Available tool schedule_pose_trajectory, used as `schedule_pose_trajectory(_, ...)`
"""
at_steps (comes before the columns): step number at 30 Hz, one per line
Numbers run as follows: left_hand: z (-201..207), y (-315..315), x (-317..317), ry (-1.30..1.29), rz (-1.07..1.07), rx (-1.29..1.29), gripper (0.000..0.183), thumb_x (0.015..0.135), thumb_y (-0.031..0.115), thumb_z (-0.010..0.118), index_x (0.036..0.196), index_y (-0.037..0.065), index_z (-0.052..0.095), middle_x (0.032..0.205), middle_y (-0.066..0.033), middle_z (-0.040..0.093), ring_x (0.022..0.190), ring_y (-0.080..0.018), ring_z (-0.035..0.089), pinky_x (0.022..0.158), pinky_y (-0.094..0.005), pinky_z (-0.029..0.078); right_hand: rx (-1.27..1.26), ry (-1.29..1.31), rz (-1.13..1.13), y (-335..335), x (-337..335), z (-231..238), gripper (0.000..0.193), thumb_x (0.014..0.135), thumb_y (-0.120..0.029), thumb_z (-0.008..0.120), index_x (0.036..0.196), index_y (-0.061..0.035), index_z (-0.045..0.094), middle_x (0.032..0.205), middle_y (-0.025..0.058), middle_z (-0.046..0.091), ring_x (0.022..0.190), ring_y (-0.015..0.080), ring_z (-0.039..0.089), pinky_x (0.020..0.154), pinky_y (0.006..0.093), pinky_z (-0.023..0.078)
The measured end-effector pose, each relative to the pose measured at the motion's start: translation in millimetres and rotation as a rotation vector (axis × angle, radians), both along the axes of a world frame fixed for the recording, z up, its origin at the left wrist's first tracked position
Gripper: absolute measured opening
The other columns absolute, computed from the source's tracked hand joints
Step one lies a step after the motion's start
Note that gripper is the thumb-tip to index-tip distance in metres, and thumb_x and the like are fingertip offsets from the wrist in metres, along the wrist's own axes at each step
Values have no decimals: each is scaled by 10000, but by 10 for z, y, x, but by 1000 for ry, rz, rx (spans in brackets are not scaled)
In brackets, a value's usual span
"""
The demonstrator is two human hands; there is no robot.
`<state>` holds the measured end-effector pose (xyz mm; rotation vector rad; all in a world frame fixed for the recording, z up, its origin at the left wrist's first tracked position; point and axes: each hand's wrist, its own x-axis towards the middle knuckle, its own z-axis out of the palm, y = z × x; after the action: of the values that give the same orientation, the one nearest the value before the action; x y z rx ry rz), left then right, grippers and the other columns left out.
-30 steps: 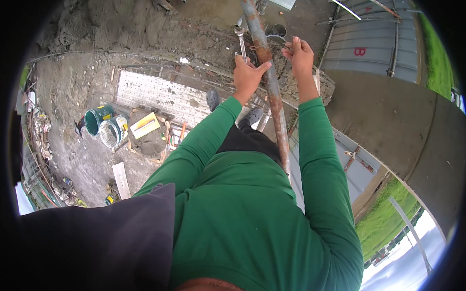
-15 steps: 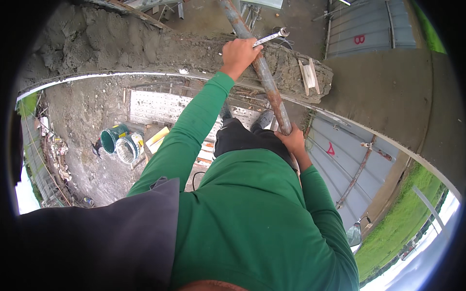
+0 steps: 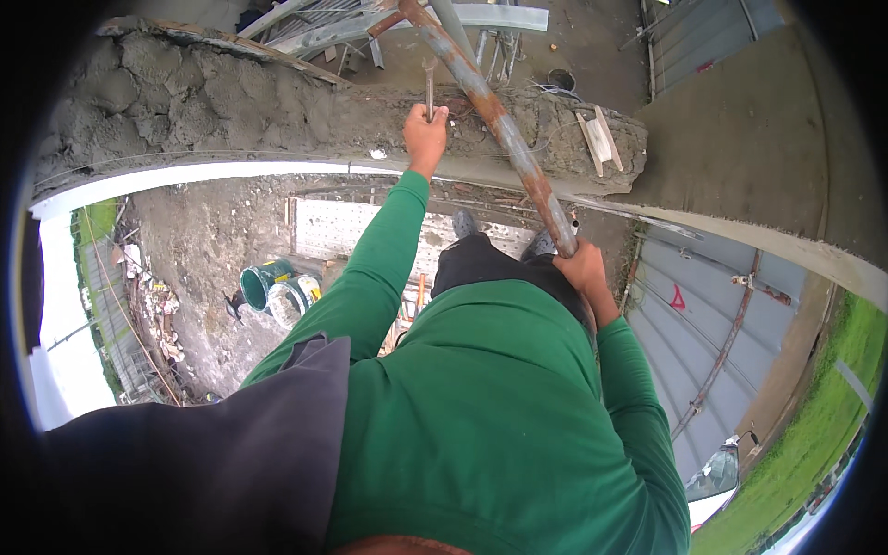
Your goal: The person assembles a metal scaffolding structure on a construction site. They connect metal poles using clamps and tighten them with a wrench while standing on the scaffolding platform.
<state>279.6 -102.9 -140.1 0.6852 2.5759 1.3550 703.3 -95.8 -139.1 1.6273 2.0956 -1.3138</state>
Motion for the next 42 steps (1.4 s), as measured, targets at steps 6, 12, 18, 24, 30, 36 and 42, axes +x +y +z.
schedule_pose_trajectory(6,-158,-178,-203,-168,10,76,421,899,380,901,809,35,677,659,-45,647,603,-144,576,591,-356,469,84,100,60,-138,-12,307,418,738,-236,809,1028,53,723,792,241,754,712,350,778,738,456,617)
schedule_pose_trajectory(12,77,-407,-259,-239,-81,175,425,1020,368,793,792,77,583,647,32,541,583,-67,478,535,-288,403,56,-21,56,-257,-70,742,543,706,-287,809,1154,14,746,987,328,752,989,499,736,910,537,592)
schedule_pose_trajectory(18,181,-321,-207,-592,-114,279,318,1106,343,669,905,121,561,716,5,627,583,-94,614,535,-257,483,104,-55,-1,-355,-102,805,528,689,-241,852,1136,20,748,990,296,769,965,469,755,898,511,604)
schedule_pose_trajectory(24,440,-132,-307,-836,-52,451,171,1121,281,638,1052,138,576,848,-36,712,613,-116,660,564,-251,495,0,-19,7,-410,40,1019,517,691,-235,842,1148,-11,755,973,289,769,982,459,754,897,512,599)
schedule_pose_trajectory(30,705,117,-665,-887,3,636,280,1079,394,684,1024,139,582,859,-30,649,576,-94,523,490,-264,391,25,-56,-15,-491,29,1149,555,677,-237,851,1174,-11,753,972,306,757,980,474,743,898,521,599)
schedule_pose_trajectory(36,958,634,-1372,-1001,116,668,294,1080,455,658,1025,175,588,826,13,573,605,-94,470,509,-279,364,92,-53,-19,-590,-83,1525,584,667,-240,854,1198,-19,754,972,309,755,972,479,740,899,526,600)
schedule_pose_trajectory(42,966,1278,-2213,-864,84,717,264,1085,435,647,1134,176,638,826,30,553,595,-105,458,518,-316,363,89,-70,-1,-497,-60,1580,548,679,-226,838,1183,-27,758,967,301,753,965,483,734,889,532,595)
